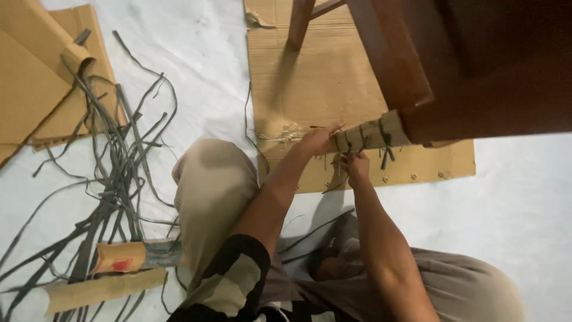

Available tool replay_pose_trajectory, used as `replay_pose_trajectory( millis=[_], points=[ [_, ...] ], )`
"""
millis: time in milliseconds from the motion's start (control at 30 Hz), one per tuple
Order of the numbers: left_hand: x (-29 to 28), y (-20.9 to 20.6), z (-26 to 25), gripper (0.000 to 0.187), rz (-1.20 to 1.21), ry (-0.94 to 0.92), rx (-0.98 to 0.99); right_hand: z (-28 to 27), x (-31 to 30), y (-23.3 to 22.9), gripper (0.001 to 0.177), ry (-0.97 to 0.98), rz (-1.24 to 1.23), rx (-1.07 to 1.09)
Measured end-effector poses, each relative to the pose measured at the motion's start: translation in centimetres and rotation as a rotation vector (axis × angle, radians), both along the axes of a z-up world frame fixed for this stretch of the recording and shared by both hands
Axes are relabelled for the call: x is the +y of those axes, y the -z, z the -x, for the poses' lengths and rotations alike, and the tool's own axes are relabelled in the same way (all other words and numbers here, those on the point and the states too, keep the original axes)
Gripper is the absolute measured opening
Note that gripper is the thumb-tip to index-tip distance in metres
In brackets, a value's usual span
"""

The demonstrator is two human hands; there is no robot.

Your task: Wrapping a leg of a wooden chair with dark binding strips.

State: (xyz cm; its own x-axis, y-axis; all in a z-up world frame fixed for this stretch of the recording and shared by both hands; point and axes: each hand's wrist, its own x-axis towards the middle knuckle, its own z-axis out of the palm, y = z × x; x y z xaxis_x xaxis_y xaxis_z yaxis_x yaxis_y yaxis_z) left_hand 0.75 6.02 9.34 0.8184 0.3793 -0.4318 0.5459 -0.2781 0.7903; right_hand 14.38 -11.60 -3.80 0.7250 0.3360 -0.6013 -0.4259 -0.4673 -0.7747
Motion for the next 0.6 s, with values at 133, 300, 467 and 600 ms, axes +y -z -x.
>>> replay_pose_trajectory(
  millis=[133, 300, 467, 600],
  points=[
    [0.2, 3.0, -0.8, 0.069, -0.001, 0.095, 0.072, -0.7, -0.6, 0.8, 0.026, -0.069, -0.005, -0.013],
    [0.3, 7.4, -1.1, 0.059, -0.075, 0.042, 0.099, -0.1, -0.3, -0.2, 0.031, -0.134, 0.043, -0.035],
    [0.4, 11.3, -1.2, 0.028, -0.266, -0.163, 0.099, 1.1, -0.6, -0.8, 0.012, -0.019, -0.045, -0.117],
    [-1.3, 10.6, 0.5, 0.023, -0.235, -0.287, 0.148, 3.6, -0.1, -2.8, 0.016, 0.032, -0.031, -0.169]
  ],
)
